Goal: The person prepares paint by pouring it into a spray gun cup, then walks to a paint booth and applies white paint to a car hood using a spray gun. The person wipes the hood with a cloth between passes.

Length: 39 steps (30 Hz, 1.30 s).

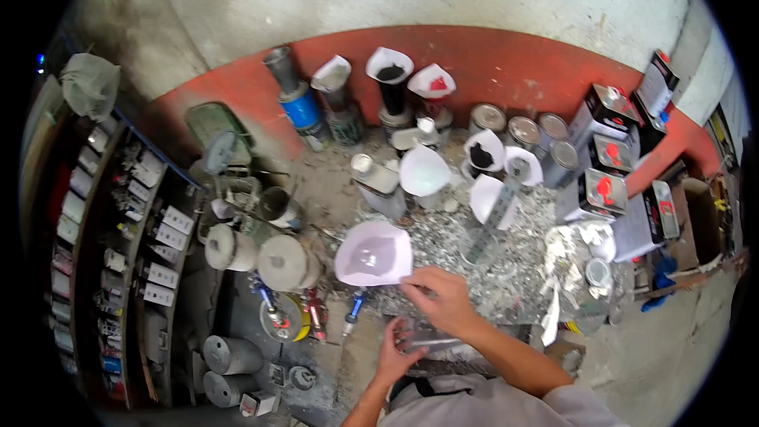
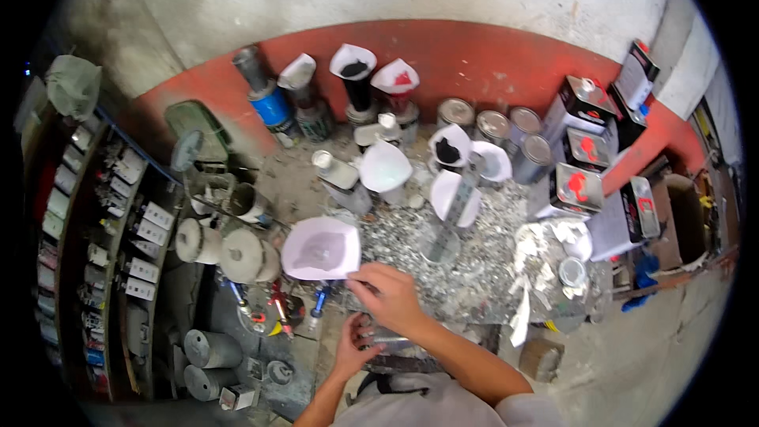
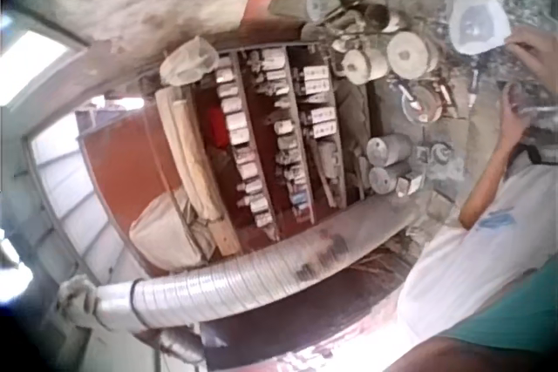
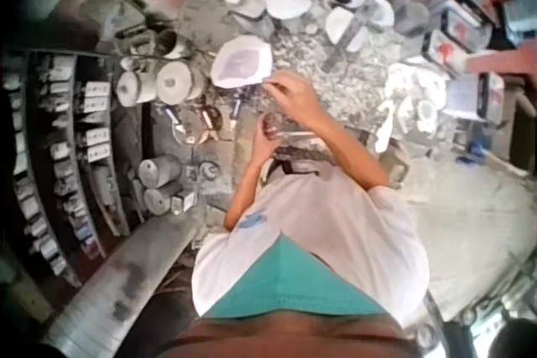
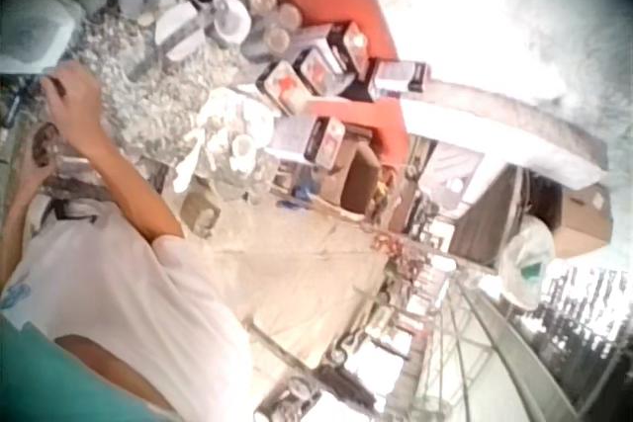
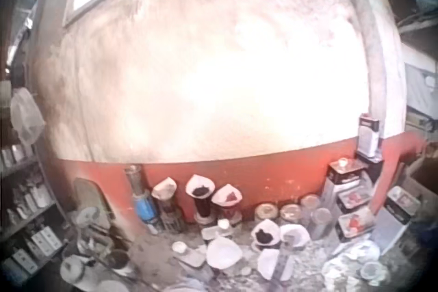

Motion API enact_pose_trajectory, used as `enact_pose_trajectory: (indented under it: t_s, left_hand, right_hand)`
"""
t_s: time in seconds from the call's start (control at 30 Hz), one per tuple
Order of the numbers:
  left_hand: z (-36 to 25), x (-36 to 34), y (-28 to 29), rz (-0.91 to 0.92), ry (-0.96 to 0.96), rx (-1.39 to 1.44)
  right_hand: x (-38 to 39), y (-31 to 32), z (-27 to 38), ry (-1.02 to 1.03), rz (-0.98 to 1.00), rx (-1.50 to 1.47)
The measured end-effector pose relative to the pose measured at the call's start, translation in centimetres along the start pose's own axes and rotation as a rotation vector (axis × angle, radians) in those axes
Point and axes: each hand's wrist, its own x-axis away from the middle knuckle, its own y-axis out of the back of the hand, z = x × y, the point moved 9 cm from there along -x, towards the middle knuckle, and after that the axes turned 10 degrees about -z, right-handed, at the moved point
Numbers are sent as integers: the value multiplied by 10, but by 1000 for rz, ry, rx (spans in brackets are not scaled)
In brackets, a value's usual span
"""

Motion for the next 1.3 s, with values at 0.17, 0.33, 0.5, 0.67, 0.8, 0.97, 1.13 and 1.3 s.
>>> enact_pose_trajectory:
  t_s: [0.17, 0.33, 0.5, 0.67, 0.8, 0.97, 1.13, 1.3]
  left_hand:
    - [6, 5, -12, 26, 21, 15]
    - [15, 8, -10, 9, 15, 12]
    - [8, 4, -2, 3, 19, 72]
    - [-30, 5, 3, 1, -79, -79]
    - [-104, 9, 45, -48, -190, -97]
    - [-259, -11, 162, -431, -661, -243]
    - [-385, -129, 237, -784, -903, -713]
    - [-386, -284, 408, -705, -704, -727]
  right_hand:
    - [3, 18, -23, -110, 39, 46]
    - [-1, 83, -27, -99, -157, 135]
    - [14, 149, -50, -128, -270, 312]
    - [35, 155, -95, -209, -106, 489]
    - [50, 155, -113, -423, -62, 462]
    - [91, 191, -125, -366, -228, 366]
    - [103, 206, -76, -293, -396, 484]
    - [104, 184, -48, -225, -265, 498]
